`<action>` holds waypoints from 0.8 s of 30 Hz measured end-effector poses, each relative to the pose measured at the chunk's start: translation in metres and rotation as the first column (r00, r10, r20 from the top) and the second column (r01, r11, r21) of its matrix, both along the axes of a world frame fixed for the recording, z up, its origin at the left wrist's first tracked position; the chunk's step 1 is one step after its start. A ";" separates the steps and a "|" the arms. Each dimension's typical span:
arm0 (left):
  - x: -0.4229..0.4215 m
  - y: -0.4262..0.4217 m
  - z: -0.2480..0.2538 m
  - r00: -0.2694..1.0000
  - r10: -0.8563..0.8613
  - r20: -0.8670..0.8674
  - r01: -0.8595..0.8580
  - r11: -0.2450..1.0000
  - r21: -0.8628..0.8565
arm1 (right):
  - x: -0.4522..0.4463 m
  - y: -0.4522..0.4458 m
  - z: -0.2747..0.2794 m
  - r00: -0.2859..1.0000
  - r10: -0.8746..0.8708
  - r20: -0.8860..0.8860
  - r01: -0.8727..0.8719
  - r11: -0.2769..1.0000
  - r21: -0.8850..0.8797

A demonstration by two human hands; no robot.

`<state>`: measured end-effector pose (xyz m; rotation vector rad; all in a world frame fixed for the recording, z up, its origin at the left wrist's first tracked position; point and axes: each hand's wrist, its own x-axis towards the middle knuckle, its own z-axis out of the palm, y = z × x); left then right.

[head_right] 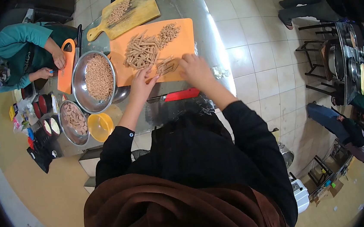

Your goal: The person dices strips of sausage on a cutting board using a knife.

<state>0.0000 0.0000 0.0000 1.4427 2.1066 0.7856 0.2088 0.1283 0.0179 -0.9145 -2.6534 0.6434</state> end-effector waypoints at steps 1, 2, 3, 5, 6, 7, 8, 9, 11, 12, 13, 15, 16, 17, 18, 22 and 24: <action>0.003 0.000 0.001 0.997 0.062 0.050 -0.057 0.993 -0.100 | -0.003 0.012 0.000 0.999 0.049 0.004 -0.049 0.997 0.061; 0.007 0.000 0.002 0.996 0.070 0.051 -0.064 0.993 -0.102 | -0.006 0.022 -0.002 0.995 0.098 0.011 -0.099 0.988 0.121; 0.009 0.001 -0.001 0.988 0.112 0.107 -0.097 0.986 -0.134 | -0.011 0.029 -0.004 0.994 0.106 0.028 -0.109 0.986 0.130; 0.005 0.003 -0.005 0.978 0.160 0.132 -0.136 0.976 -0.173 | -0.025 0.038 -0.013 0.969 0.238 0.072 -0.247 0.954 0.169; 0.008 0.005 -0.011 0.983 0.133 0.123 -0.117 0.985 -0.129 | -0.027 0.037 -0.016 0.967 0.243 0.077 -0.253 0.952 0.169; 0.010 0.006 -0.017 0.988 0.108 0.111 -0.099 0.991 -0.089 | -0.030 0.034 -0.021 0.952 0.275 0.135 -0.294 0.944 0.149; 0.010 0.010 -0.018 0.987 0.114 0.110 -0.104 0.991 -0.087 | -0.034 0.032 -0.024 0.934 0.305 0.187 -0.331 0.934 0.130; 0.013 0.013 -0.019 0.985 0.107 0.136 -0.102 0.994 -0.048 | -0.036 0.029 -0.027 0.932 0.309 0.189 -0.336 0.933 0.131; 0.017 0.017 -0.020 0.981 0.102 0.163 -0.102 0.995 -0.009 | -0.037 0.023 -0.030 0.935 0.270 0.230 -0.292 0.954 0.065; 0.018 0.019 -0.020 0.976 0.108 0.191 -0.113 0.994 0.010 | -0.036 0.022 -0.029 0.934 0.272 0.231 -0.294 0.953 0.066; 0.019 0.020 -0.020 0.969 0.114 0.218 -0.123 0.992 0.030 | -0.034 0.021 -0.028 0.951 0.255 0.174 -0.271 0.959 0.079; 0.018 0.015 -0.015 0.981 0.111 0.160 -0.118 0.992 0.034 | -0.029 0.021 -0.022 0.964 0.239 0.117 -0.249 0.965 0.087; 0.018 0.012 -0.013 0.989 0.105 0.105 -0.110 0.993 0.040 | -0.024 0.023 -0.019 0.973 0.216 0.080 -0.225 0.967 0.120; 0.016 0.007 -0.013 0.989 0.106 0.105 -0.111 0.993 0.040 | -0.021 0.025 -0.017 0.980 0.194 0.038 -0.198 0.968 0.153; 0.013 0.003 -0.012 0.985 0.129 0.113 -0.125 0.991 -0.042 | -0.020 0.027 -0.019 0.980 0.195 0.037 -0.199 0.968 0.154; 0.005 -0.001 -0.020 0.997 0.066 0.042 -0.062 0.994 -0.090 | -0.021 0.025 -0.030 0.977 0.202 0.066 -0.211 0.960 0.185; 0.006 0.005 -0.019 0.999 0.050 0.021 -0.048 0.998 -0.049 | -0.024 0.024 -0.033 0.977 0.200 0.078 -0.211 0.957 0.201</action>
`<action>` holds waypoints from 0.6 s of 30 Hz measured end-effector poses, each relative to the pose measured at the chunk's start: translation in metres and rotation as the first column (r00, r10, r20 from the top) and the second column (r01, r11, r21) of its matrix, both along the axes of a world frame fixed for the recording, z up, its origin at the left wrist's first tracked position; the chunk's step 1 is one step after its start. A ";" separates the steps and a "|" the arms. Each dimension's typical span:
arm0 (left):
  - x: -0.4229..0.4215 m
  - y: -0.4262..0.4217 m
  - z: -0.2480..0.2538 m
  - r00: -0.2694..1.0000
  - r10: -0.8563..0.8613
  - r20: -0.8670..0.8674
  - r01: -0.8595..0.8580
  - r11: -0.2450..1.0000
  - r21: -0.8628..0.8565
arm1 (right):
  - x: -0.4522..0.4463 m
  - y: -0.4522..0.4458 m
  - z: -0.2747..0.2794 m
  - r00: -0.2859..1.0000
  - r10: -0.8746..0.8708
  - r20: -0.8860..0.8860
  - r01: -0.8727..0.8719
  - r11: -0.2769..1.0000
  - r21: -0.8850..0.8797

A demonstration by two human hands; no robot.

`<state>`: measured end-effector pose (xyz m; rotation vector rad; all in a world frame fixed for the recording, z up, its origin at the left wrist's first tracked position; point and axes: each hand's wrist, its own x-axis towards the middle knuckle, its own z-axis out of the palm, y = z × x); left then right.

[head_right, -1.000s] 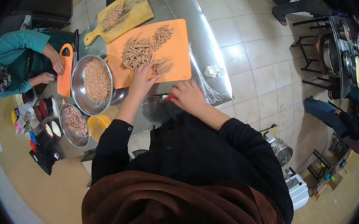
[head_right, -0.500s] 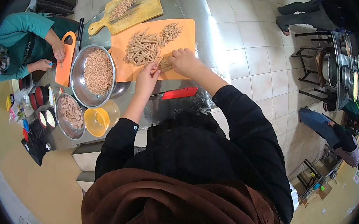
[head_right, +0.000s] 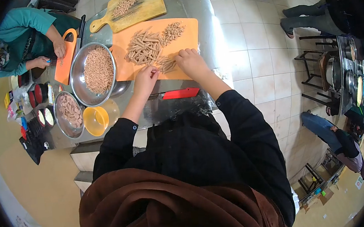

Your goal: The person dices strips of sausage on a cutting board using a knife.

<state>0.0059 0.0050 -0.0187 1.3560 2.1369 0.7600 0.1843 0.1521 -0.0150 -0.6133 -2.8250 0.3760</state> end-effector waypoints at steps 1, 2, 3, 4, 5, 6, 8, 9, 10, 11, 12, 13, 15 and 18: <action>0.001 0.003 0.001 1.000 -0.015 -0.026 0.016 0.999 0.038 | -0.002 -0.001 -0.002 1.000 -0.002 -0.019 0.003 1.000 0.011; 0.001 0.005 0.000 1.000 -0.014 -0.026 0.015 0.999 0.039 | -0.003 -0.001 -0.002 0.999 -0.004 -0.039 0.005 1.000 0.022; 0.001 0.008 -0.001 0.999 -0.023 -0.022 0.024 0.999 0.040 | -0.004 -0.001 -0.002 0.999 -0.003 -0.038 0.004 1.000 0.023; 0.001 0.009 -0.002 0.999 -0.033 -0.017 0.033 0.999 0.040 | -0.005 -0.002 -0.002 0.999 -0.018 -0.048 0.019 1.000 0.019; 0.002 0.012 -0.002 0.999 -0.032 -0.017 0.033 0.999 0.039 | -0.005 -0.003 -0.001 0.998 -0.033 -0.058 0.034 0.999 0.015; 0.002 0.015 -0.001 0.999 -0.043 -0.027 0.044 0.998 0.052 | -0.004 -0.003 0.000 0.998 -0.033 -0.058 0.034 0.999 0.014; 0.003 0.016 0.001 0.998 -0.052 -0.034 0.054 0.996 0.064 | -0.001 -0.002 0.002 0.994 -0.046 -0.097 0.049 0.999 0.021; 0.002 0.016 0.002 0.998 -0.055 -0.027 0.058 0.995 0.083 | 0.002 -0.001 0.003 0.994 -0.046 -0.097 0.048 0.999 0.021; 0.002 0.016 0.002 0.998 -0.059 -0.020 0.061 0.993 0.102 | 0.005 -0.001 0.003 0.990 -0.049 -0.132 0.050 0.999 0.002; 0.003 0.015 0.007 0.998 -0.059 -0.019 0.061 0.993 0.103 | 0.007 0.000 0.005 0.984 -0.054 -0.167 0.052 0.999 -0.018; 0.005 0.012 0.013 0.999 -0.044 -0.031 0.048 0.989 0.139 | 0.011 0.000 0.007 0.984 -0.054 -0.167 0.052 0.999 -0.017; 0.005 0.011 0.018 0.999 -0.028 -0.042 0.035 0.984 0.174 | 0.016 0.000 0.010 0.993 -0.036 -0.116 0.032 0.999 -0.038; 0.005 0.013 0.030 0.994 -0.055 -0.092 0.073 0.976 0.205 | 0.021 -0.006 0.014 0.998 -0.018 -0.065 0.014 0.998 -0.060; -0.002 0.021 0.031 0.974 -0.155 -0.165 0.186 0.963 0.193 | 0.021 -0.018 0.016 0.995 0.077 -0.067 -0.081 0.995 -0.060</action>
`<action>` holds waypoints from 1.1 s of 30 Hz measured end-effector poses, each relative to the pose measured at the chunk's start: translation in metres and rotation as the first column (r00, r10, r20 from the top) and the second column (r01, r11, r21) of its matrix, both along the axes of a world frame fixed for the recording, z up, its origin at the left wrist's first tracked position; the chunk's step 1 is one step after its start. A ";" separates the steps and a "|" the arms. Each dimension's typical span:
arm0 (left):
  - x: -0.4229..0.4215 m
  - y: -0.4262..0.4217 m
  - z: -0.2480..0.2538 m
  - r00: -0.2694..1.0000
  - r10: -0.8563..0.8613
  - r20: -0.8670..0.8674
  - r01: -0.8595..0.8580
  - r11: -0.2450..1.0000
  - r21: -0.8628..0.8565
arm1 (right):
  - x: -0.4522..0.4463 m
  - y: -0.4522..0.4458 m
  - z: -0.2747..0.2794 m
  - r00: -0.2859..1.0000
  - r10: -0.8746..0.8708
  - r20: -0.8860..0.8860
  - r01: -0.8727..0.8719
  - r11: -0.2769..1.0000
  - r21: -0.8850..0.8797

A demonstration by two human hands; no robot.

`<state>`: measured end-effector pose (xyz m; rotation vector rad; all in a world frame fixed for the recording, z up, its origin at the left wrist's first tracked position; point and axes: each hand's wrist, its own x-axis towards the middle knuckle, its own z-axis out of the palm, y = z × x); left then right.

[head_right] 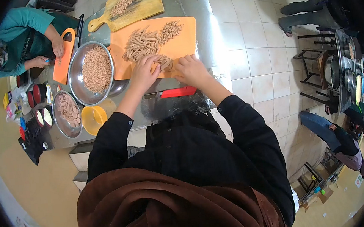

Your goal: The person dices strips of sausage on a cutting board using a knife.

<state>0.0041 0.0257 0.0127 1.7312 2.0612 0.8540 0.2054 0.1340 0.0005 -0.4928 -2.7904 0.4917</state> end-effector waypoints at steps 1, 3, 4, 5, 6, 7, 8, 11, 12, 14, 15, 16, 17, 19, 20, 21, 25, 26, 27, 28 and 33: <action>-0.004 0.005 -0.001 0.997 -0.069 -0.027 0.068 0.997 -0.039 | -0.003 -0.005 -0.003 1.000 -0.009 -0.020 0.009 1.000 0.001; -0.008 0.010 -0.009 0.994 -0.109 -0.013 0.108 0.991 -0.085 | -0.010 -0.013 -0.013 0.999 -0.019 -0.040 0.020 1.000 0.003; -0.009 0.012 -0.012 0.989 -0.146 0.002 0.145 0.981 -0.132 | -0.014 -0.015 -0.018 0.996 -0.054 -0.064 0.056 0.998 0.033; -0.010 0.014 -0.011 0.989 -0.146 0.001 0.144 0.981 -0.133 | -0.018 -0.016 -0.020 0.992 -0.088 -0.090 0.093 0.994 0.060; -0.010 0.015 -0.011 0.991 -0.134 0.027 0.137 0.979 -0.150 | -0.020 -0.015 -0.023 0.992 -0.088 -0.092 0.093 0.994 0.058; -0.010 0.015 -0.011 0.991 -0.124 0.053 0.131 0.977 -0.167 | -0.022 -0.015 -0.025 0.993 -0.090 -0.080 0.096 0.992 0.076; -0.009 0.014 -0.010 0.990 -0.127 0.055 0.135 0.976 -0.169 | -0.022 -0.015 -0.024 0.994 -0.093 -0.066 0.099 0.991 0.094; -0.005 0.004 -0.006 0.996 -0.088 0.013 0.089 0.994 -0.070 | -0.022 -0.011 -0.016 0.980 -0.166 -0.106 0.173 0.983 0.058; -0.004 -0.002 -0.003 0.998 -0.055 0.006 0.055 0.995 -0.078 | -0.021 -0.009 -0.010 0.980 -0.166 -0.107 0.173 0.983 0.058; -0.003 -0.012 -0.001 1.000 -0.025 -0.001 0.025 0.996 -0.087 | -0.014 -0.005 -0.001 0.963 -0.263 -0.064 0.263 0.965 0.003; -0.003 -0.018 -0.004 1.000 -0.008 0.027 0.012 0.989 -0.150 | -0.012 -0.004 -0.003 0.962 -0.265 -0.062 0.265 0.964 0.003; -0.002 -0.021 -0.007 0.999 0.011 0.054 0.001 0.977 -0.213 | -0.012 -0.002 -0.006 0.967 -0.250 -0.038 0.251 0.968 0.019; -0.001 -0.023 -0.013 0.998 0.010 0.055 0.002 0.977 -0.214 | -0.011 -0.002 -0.009 0.972 -0.235 -0.015 0.235 0.971 0.034; -0.001 -0.024 -0.023 0.999 -0.009 0.042 0.016 0.983 -0.180 | -0.015 -0.007 -0.016 0.972 -0.233 -0.015 0.233 0.972 0.027; 0.000 -0.023 -0.026 0.999 -0.008 0.044 0.016 0.984 -0.179 | -0.017 -0.009 -0.017 0.973 -0.230 -0.013 0.230 0.973 0.019; 0.001 -0.021 -0.030 0.998 0.005 0.061 0.007 0.980 -0.197 | -0.019 -0.010 -0.018 0.974 -0.227 -0.013 0.228 0.974 0.020; 0.005 -0.019 -0.030 0.992 0.056 0.109 -0.026 0.965 -0.262 | -0.021 -0.013 -0.018 0.967 -0.245 -0.068 0.247 0.969 0.028; 0.005 -0.018 -0.030 0.992 0.057 0.109 -0.027 0.965 -0.262 | -0.021 -0.012 -0.017 0.967 -0.244 -0.073 0.247 0.969 0.030; 0.006 -0.019 -0.030 0.996 0.051 0.074 -0.035 0.978 -0.205 | -0.021 -0.013 -0.017 0.967 -0.244 -0.072 0.247 0.969 0.029; 0.007 -0.018 -0.029 0.998 0.047 0.039 -0.041 0.988 -0.146 | -0.022 -0.012 -0.016 0.965 -0.255 -0.067 0.257 0.966 0.026; 0.009 -0.011 -0.008 0.999 0.007 -0.048 -0.007 1.000 0.003 | -0.022 -0.004 -0.007 0.961 -0.276 -0.030 0.277 0.961 0.009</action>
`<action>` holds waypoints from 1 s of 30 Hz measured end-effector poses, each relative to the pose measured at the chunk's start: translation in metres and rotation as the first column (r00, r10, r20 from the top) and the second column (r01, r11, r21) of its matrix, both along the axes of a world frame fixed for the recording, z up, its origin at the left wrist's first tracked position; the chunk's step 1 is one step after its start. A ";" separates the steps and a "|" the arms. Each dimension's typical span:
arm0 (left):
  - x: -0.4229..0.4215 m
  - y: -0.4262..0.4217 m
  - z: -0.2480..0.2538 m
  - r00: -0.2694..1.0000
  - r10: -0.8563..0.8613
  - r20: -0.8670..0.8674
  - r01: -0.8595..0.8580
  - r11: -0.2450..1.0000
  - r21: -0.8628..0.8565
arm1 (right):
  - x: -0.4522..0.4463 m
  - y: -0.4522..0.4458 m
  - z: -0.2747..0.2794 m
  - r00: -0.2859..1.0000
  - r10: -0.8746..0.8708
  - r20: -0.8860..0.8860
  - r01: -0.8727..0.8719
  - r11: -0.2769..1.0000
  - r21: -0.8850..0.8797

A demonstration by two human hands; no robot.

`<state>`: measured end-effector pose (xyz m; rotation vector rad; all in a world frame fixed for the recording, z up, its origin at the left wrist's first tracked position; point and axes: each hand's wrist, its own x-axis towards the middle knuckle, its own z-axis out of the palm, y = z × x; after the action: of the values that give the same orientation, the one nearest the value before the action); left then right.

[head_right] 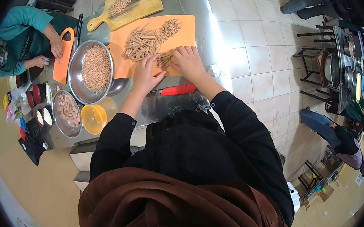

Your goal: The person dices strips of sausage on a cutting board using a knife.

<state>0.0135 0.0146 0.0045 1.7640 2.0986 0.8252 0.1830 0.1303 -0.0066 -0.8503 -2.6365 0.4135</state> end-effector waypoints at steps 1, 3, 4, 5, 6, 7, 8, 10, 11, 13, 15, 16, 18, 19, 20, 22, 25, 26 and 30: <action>0.001 0.003 0.002 1.000 -0.002 -0.010 0.002 1.000 0.031 | 0.000 0.003 0.002 1.000 0.029 0.002 -0.029 1.000 0.007; 0.002 0.007 -0.007 0.998 -0.002 -0.056 0.002 1.000 -0.001 | -0.002 0.007 0.002 0.998 0.056 0.004 -0.056 0.998 0.018; 0.002 0.009 -0.010 0.995 -0.003 -0.101 0.000 0.999 -0.033 | -0.004 0.010 0.002 0.993 0.112 0.034 -0.114 0.992 0.052; 0.003 0.010 -0.013 0.995 -0.004 -0.101 0.000 0.999 -0.032 | -0.005 0.011 0.000 0.984 0.167 0.066 -0.172 0.981 0.084; 0.003 0.010 -0.015 0.991 -0.030 -0.128 0.025 0.999 -0.037 | -0.005 0.013 -0.002 0.984 0.166 0.066 -0.172 0.981 0.085; 0.004 0.011 -0.018 0.986 -0.056 -0.154 0.049 0.998 -0.044 | -0.006 0.014 -0.003 0.980 0.186 0.065 -0.191 0.977 0.093; 0.006 0.011 -0.016 0.987 -0.056 -0.153 0.050 0.998 -0.044 | -0.006 0.015 -0.004 0.977 0.205 0.065 -0.211 0.972 0.100; 0.011 0.011 -0.014 0.986 -0.038 -0.164 0.037 0.999 -0.006 | -0.005 0.016 -0.005 0.975 0.217 0.057 -0.222 0.969 0.106; 0.012 0.010 -0.016 0.986 -0.038 -0.163 0.037 0.999 -0.007 | -0.004 0.016 -0.004 0.972 0.228 0.050 -0.232 0.966 0.111; 0.014 0.009 -0.018 0.992 -0.025 -0.127 0.023 1.000 -0.022 | -0.005 0.016 -0.003 0.968 0.241 0.072 -0.248 0.963 0.105; 0.016 0.009 -0.020 0.994 -0.022 -0.111 0.022 1.000 -0.001 | -0.005 0.016 -0.004 0.962 0.256 0.093 -0.264 0.959 0.100; 0.017 0.008 -0.021 0.995 -0.017 -0.098 0.019 1.000 0.020 | -0.006 0.017 -0.004 0.956 0.278 0.095 -0.287 0.953 0.094; 0.020 0.005 -0.028 0.995 -0.014 -0.095 0.018 0.999 0.041 | -0.006 0.018 -0.005 0.948 0.303 0.095 -0.311 0.946 0.090; 0.021 0.004 -0.031 0.996 -0.013 -0.092 0.019 0.998 0.062 | -0.005 0.019 -0.006 0.943 0.316 0.103 -0.325 0.941 0.093; 0.020 0.003 -0.032 0.996 -0.011 -0.092 0.017 0.998 0.063 | -0.004 0.019 -0.004 0.938 0.329 0.110 -0.339 0.936 0.097; 0.020 0.002 -0.035 0.995 -0.029 -0.092 0.037 0.996 0.085 | -0.001 0.019 -0.002 0.941 0.326 0.095 -0.333 0.940 0.077; 0.019 0.002 -0.030 0.997 -0.019 -0.074 0.027 0.993 0.112 | -0.001 0.024 0.003 0.953 0.301 0.043 -0.304 0.951 0.062; 0.019 0.002 -0.030 0.997 -0.017 -0.073 0.025 0.993 0.112 | -0.001 0.025 0.002 0.960 0.281 0.004 -0.281 0.957 0.065; 0.018 0.003 -0.033 0.998 0.013 -0.054 -0.006 0.992 0.125 | -0.006 0.028 -0.001 0.955 0.290 0.058 -0.291 0.956 0.022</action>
<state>0.0315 0.0173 -0.0281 1.8606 2.1339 0.9407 0.1773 0.1581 -0.0079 -0.4688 -2.8197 0.4275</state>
